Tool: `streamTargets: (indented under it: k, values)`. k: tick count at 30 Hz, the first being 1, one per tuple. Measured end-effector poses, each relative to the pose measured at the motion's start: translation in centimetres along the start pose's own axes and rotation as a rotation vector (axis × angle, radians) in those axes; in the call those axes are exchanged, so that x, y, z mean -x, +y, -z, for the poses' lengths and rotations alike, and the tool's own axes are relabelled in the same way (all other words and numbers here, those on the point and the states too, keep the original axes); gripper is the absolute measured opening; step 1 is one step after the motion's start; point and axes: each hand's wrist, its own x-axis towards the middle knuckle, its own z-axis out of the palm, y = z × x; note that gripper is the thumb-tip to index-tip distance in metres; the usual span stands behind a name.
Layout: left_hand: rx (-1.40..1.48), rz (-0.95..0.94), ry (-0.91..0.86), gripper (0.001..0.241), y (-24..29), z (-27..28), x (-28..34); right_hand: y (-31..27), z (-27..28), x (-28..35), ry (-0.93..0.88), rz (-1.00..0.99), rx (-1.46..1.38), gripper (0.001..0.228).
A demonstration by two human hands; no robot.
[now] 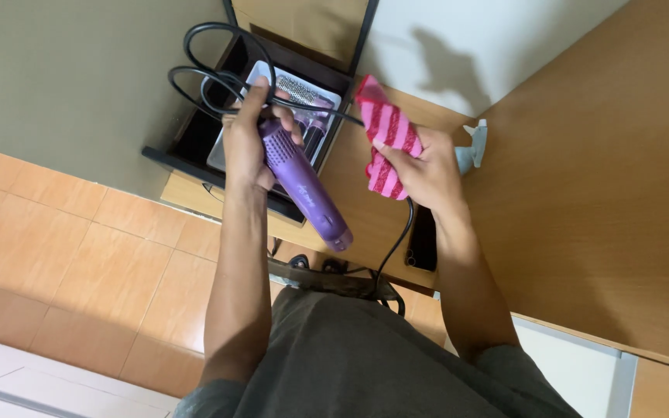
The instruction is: Cleaning and organizing various hair styling tools and attachments.
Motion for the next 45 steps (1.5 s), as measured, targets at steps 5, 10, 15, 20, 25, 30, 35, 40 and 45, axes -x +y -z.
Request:
streamTargets:
  k: [5,10,15,20,25,30,35,40,45]
  values:
    - [-0.017,0.247,-0.082,0.029,-2.9,-1.5,2.0,-0.8,-0.5,-1.4,0.146,0.096,-0.101,0.013]
    - [-0.135,0.377,-0.196,0.023,-5.1,-3.7,3.7,-1.6,-1.6,-2.1,0.122,0.135,-0.314,0.013]
    - [-0.043,0.235,-0.292,0.024,-5.1,-3.3,3.4,-2.8,-0.7,-1.3,-0.125,0.176,-0.045,0.014]
    - [-0.022,0.111,-0.329,0.029,-4.6,-2.6,3.3,-3.3,-0.8,-1.2,-0.232,0.077,-0.208,0.014]
    - [0.156,0.228,-0.164,0.028,-1.2,-2.1,2.3,0.4,0.7,-0.2,-0.112,0.057,0.012,0.017]
    - [0.265,0.150,-0.153,0.030,-0.7,0.1,1.1,1.3,0.7,0.1,-0.007,0.098,0.018,0.017]
    - [-0.052,0.247,-0.153,0.032,-2.4,-0.5,2.5,-1.0,-0.2,-0.9,0.116,0.059,-0.222,0.012]
    - [0.199,0.430,-0.329,0.035,-3.7,-1.2,3.9,-2.1,-0.7,-1.9,0.175,0.123,-0.089,0.009]
    - [0.381,0.423,-0.489,0.026,-5.3,2.0,2.3,-2.8,-0.3,-3.0,0.186,0.306,0.065,0.012]
